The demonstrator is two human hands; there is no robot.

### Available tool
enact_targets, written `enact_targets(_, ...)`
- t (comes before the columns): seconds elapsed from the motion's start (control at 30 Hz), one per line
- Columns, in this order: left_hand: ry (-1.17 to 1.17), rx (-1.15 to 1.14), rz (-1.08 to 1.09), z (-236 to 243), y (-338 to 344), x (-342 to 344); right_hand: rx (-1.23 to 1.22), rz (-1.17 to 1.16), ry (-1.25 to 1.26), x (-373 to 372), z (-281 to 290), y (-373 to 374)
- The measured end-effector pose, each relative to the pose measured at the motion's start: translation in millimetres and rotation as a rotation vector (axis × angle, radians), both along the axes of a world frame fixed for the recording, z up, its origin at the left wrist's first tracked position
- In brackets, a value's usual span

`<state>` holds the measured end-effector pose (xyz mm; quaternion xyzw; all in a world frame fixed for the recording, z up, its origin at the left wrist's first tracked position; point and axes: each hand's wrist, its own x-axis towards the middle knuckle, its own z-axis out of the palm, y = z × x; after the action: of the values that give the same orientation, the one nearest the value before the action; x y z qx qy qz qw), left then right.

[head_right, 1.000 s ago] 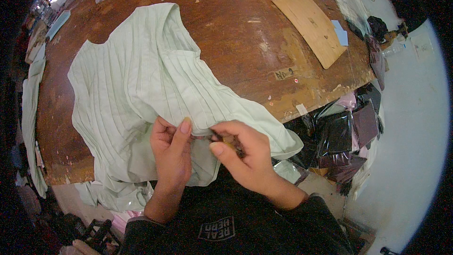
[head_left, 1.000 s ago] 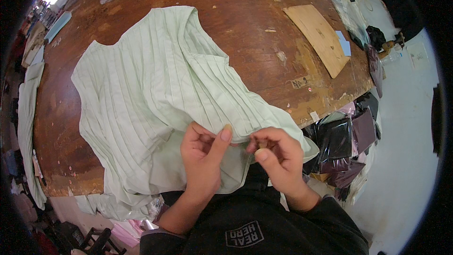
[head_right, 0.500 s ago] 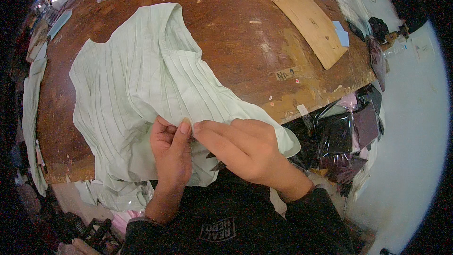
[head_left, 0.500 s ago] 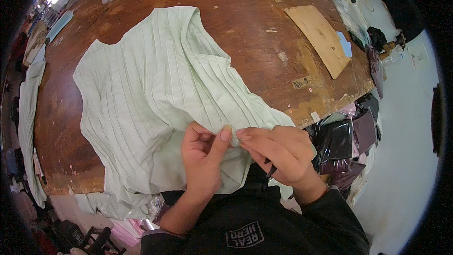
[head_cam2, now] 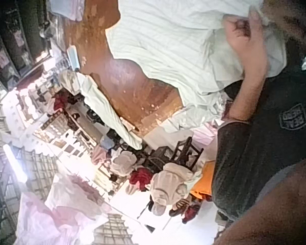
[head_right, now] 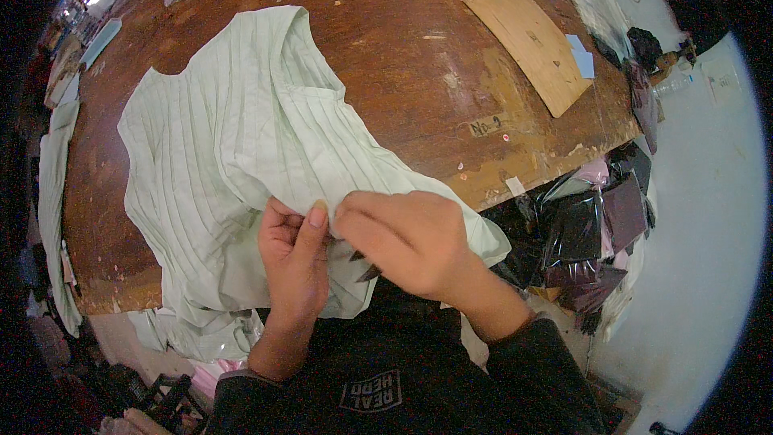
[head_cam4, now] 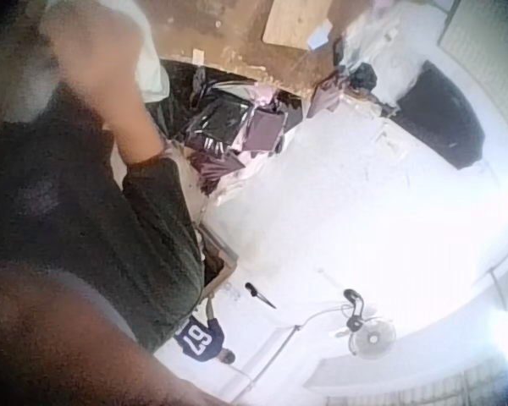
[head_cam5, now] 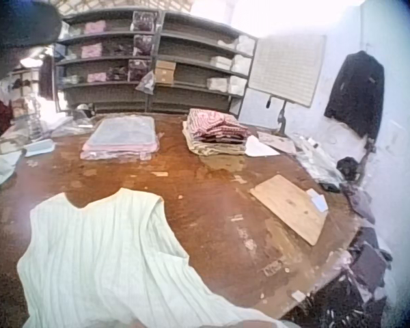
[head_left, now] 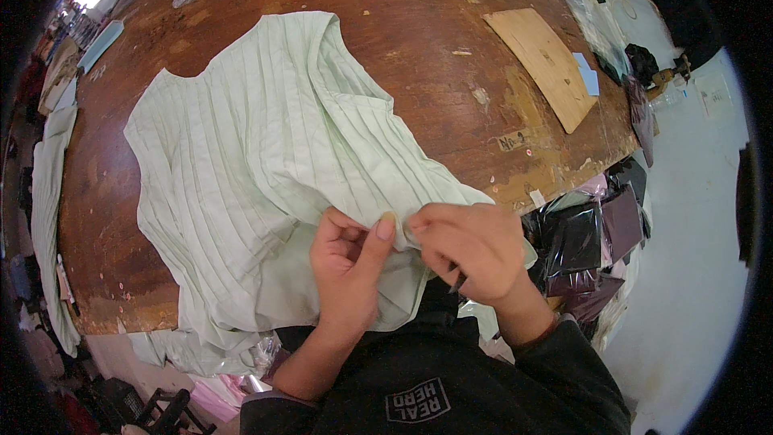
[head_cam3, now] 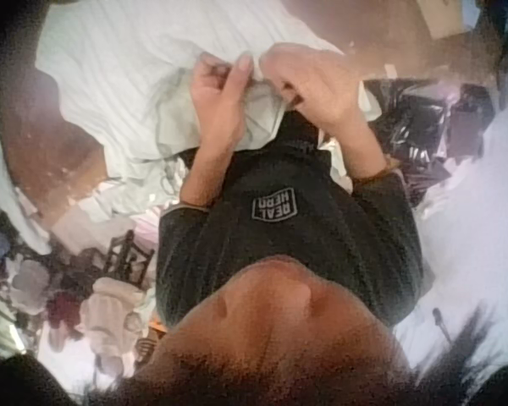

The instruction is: The person uses a small pair of scissors to trim threads and edges on a light green pleated fabric laid on a wooden worktable. The hands repeatedly lift and adjust the fabric while snipping along the seams and hems.

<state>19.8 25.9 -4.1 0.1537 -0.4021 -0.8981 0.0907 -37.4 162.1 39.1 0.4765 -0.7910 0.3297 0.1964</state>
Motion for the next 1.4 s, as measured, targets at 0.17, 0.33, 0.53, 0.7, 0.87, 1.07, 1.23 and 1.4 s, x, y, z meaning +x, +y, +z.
enact_targets(0.17,0.01,0.009,-0.002,-1,-2,0,-0.004,-0.212,-0.427,6,20,-3)
enact_targets(0.33,-0.002,0.084,-0.02,0,-1,0,-0.069,-0.263,-0.685,16,10,5)
enact_targets(0.53,-0.019,0.127,-0.024,0,-1,-1,0.045,-0.164,-0.29,2,8,9)
enact_targets(0.7,-0.034,0.169,-0.056,1,-2,-1,0.036,-0.123,-0.224,3,9,8)
enact_targets(0.87,-0.043,0.184,-0.063,1,-1,-2,0.056,-0.105,-0.194,3,6,6)
enact_targets(1.07,-0.033,0.195,-0.045,4,1,-2,0.01,-0.117,-0.198,4,2,3)
enact_targets(1.23,-0.021,0.196,-0.053,3,1,-2,0.052,-0.113,-0.153,4,2,4)
enact_targets(1.4,-0.026,0.172,-0.043,3,1,-2,0.035,-0.124,-0.211,6,3,5)
